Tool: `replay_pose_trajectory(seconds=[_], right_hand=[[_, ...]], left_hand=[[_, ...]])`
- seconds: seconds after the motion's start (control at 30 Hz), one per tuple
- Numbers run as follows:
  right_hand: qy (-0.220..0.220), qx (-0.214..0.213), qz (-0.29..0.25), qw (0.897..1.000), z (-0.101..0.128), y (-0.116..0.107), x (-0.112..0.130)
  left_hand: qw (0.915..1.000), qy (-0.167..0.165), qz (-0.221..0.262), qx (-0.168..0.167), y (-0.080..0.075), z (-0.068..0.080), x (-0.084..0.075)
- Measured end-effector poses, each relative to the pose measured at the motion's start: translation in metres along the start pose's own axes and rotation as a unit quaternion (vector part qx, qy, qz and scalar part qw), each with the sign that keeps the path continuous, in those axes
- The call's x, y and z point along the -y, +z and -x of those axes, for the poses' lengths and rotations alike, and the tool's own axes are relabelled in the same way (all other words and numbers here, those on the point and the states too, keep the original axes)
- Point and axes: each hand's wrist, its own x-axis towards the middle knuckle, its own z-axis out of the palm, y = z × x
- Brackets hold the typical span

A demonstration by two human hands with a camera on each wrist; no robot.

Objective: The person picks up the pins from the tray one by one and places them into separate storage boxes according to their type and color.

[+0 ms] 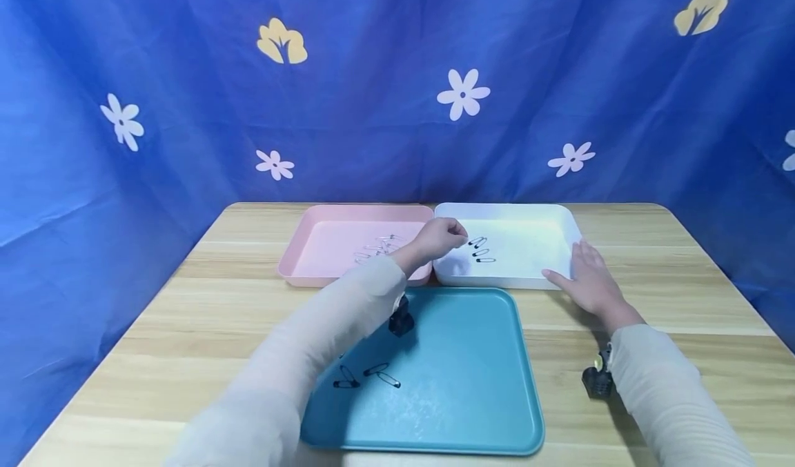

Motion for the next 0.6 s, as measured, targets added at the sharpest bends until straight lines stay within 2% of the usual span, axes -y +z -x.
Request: replay_pose_trajectory(seconds=[0.2, 0.43, 0.6], right_hand=[[-0.002, -0.002, 0.007, 1.000, 0.001, -0.001, -0.002], [0.000, -0.004, 0.003, 1.000, 0.001, 0.000, -0.002], [0.001, -0.004, 0.000, 1.000, 0.001, 0.000, 0.000]], left_hand=[[0.9990, 0.000, 0.031, 0.033, -0.013, 0.013, 0.009], [0.9964, 0.026, 0.056, 0.058, -0.028, 0.031, 0.019], [0.9957, 0.039, 0.047, 0.069, -0.035, 0.048, 0.022]])
